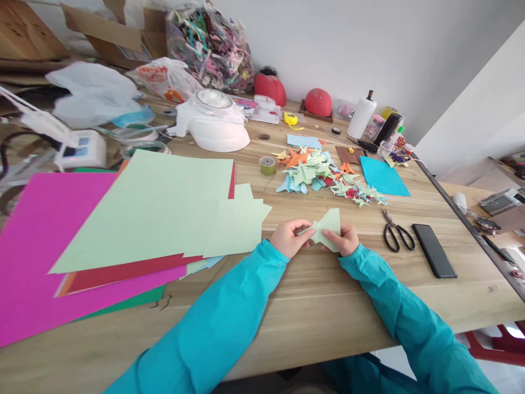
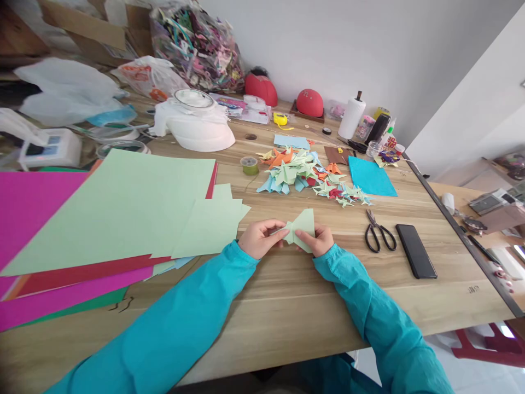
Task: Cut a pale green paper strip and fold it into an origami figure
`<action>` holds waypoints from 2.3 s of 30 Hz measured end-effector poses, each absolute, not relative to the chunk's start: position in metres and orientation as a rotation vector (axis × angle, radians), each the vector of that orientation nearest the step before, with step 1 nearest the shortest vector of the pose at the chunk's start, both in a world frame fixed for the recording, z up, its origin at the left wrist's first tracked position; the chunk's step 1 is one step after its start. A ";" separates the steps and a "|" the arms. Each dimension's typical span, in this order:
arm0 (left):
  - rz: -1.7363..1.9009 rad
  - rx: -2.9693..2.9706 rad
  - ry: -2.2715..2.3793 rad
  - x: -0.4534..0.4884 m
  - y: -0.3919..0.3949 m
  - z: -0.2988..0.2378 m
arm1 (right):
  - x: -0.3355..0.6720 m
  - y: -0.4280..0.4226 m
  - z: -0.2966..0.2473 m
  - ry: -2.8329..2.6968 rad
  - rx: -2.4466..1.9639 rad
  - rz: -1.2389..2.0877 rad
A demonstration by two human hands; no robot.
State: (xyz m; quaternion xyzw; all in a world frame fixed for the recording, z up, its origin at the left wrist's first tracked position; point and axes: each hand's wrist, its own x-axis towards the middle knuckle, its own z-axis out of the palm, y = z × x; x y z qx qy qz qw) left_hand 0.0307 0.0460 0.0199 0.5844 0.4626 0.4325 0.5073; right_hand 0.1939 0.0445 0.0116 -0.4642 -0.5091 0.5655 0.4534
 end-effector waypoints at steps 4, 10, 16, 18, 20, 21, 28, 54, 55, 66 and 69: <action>1.055 1.398 1.115 0.032 0.046 0.019 | 0.194 0.044 0.011 -1.282 -1.140 1.457; 1.032 1.339 1.064 0.032 0.047 0.013 | 0.196 0.047 0.011 -1.201 -1.133 1.450; 1.026 1.261 0.987 0.027 0.051 0.012 | 0.193 0.045 0.015 -1.136 -1.061 1.493; 1.012 1.243 0.975 0.027 0.050 0.012 | 0.193 0.044 0.017 -1.108 -1.057 1.523; 1.001 1.254 0.934 0.028 0.049 0.013 | 0.193 0.044 0.018 -1.074 -1.063 1.549; 1.000 1.275 0.898 0.028 0.047 0.013 | 0.194 0.044 0.019 -1.055 -1.064 1.559; 1.114 1.706 0.993 0.030 0.047 0.013 | 0.196 0.046 0.018 -1.095 -1.000 1.633; 1.141 1.710 1.102 0.030 0.046 0.014 | 0.205 0.056 -0.002 -1.251 -0.719 1.765; 1.127 1.685 1.105 0.030 0.047 0.014 | 0.204 0.056 -0.002 -1.263 -0.736 1.710; 1.161 1.459 0.997 0.034 0.045 0.014 | 0.199 0.058 -0.008 -1.252 -0.974 1.513; 1.149 1.381 0.949 0.034 0.044 0.018 | 0.199 0.056 -0.004 -1.335 -0.952 1.447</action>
